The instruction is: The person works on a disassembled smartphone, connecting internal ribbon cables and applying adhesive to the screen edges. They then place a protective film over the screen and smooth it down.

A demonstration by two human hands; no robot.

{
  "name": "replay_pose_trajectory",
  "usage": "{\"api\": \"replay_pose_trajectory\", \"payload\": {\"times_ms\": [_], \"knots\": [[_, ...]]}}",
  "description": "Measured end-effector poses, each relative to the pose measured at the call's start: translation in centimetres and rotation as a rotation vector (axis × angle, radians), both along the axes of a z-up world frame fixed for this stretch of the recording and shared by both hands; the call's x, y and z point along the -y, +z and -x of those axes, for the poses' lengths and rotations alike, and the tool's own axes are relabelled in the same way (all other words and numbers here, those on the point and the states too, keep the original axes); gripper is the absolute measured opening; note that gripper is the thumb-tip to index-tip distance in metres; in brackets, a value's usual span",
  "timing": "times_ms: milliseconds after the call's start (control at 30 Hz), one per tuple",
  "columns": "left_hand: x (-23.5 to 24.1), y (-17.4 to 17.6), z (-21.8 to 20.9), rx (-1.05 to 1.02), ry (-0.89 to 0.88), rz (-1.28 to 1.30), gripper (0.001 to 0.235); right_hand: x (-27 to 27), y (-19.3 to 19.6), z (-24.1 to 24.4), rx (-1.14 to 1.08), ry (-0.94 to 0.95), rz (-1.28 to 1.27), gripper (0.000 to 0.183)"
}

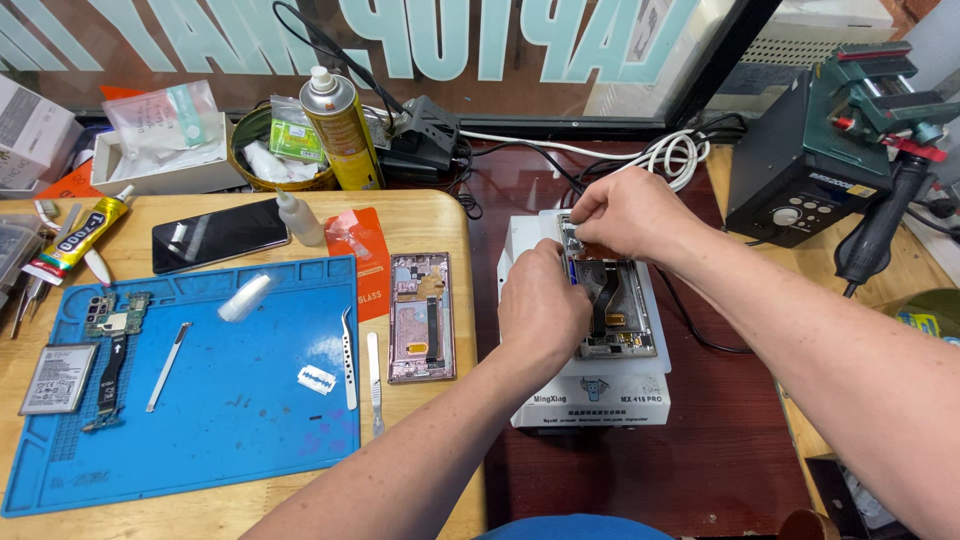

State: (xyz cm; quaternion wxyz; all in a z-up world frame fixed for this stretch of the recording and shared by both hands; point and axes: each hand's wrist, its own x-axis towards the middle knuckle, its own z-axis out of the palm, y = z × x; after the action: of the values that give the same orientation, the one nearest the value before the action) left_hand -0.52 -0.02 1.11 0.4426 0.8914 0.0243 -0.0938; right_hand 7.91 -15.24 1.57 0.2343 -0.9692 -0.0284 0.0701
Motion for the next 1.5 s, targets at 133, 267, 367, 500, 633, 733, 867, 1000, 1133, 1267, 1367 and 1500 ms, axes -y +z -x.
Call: {"api": "replay_pose_trajectory", "payload": {"times_ms": [133, 267, 367, 500, 633, 733, 867, 1000, 1133, 1267, 1367, 1500], "knots": [[0.2, -0.2, -0.1, 0.028, 0.000, -0.029, 0.029, -0.1, -0.1, 0.3, -0.002, -0.032, -0.066, 0.021], [0.2, -0.4, 0.0, 0.055, 0.000, -0.043, 0.026, -0.4, -0.3, 0.5, -0.065, -0.096, -0.168, 0.020], [0.2, 0.0, -0.1, 0.046, -0.001, -0.028, 0.026, -0.4, -0.3, 0.6, 0.011, -0.090, -0.119, 0.019], [0.0, 0.0, -0.1, 0.001, -0.025, -0.025, 0.027, -0.2, -0.5, 0.8, -0.034, -0.087, -0.229, 0.017], [-0.5, -1.3, -0.5, 0.136, 0.056, 0.019, 0.049, -0.3, -0.6, 0.5, 0.105, 0.031, 0.023, 0.019], [-4.4, -2.8, -2.6, 0.218, 0.208, 0.076, 0.056, -0.5, -0.4, 0.9, 0.125, 0.032, 0.054, 0.022], [-16.4, -5.1, -7.6, 0.594, 0.573, -0.162, 0.062, -0.2, 1.1, 1.8, 0.068, -0.030, 0.043, 0.039], [-23.5, -7.2, -11.0, 0.324, 0.584, -0.286, 0.083, 0.1, 2.9, 2.4, 0.114, -0.091, 0.115, 0.051], [-24.4, -6.3, -11.4, 0.184, 0.525, -0.292, 0.048, 1.1, 4.0, 2.7, 0.259, -0.106, 0.098, 0.046], [-20.4, -3.2, -9.8, 0.315, 0.429, -0.117, 0.044, 0.6, 5.0, 3.8, 0.455, -0.115, -0.075, 0.032], [-12.5, -1.1, -7.3, 0.199, 0.229, 0.427, 0.043, -0.8, 4.8, 6.4, 0.444, 0.054, -0.292, 0.032], [-3.9, 1.2, -2.6, 0.030, 0.105, 0.661, 0.042, -2.7, 3.3, 9.5, 0.343, 0.081, -0.431, 0.048]]}}
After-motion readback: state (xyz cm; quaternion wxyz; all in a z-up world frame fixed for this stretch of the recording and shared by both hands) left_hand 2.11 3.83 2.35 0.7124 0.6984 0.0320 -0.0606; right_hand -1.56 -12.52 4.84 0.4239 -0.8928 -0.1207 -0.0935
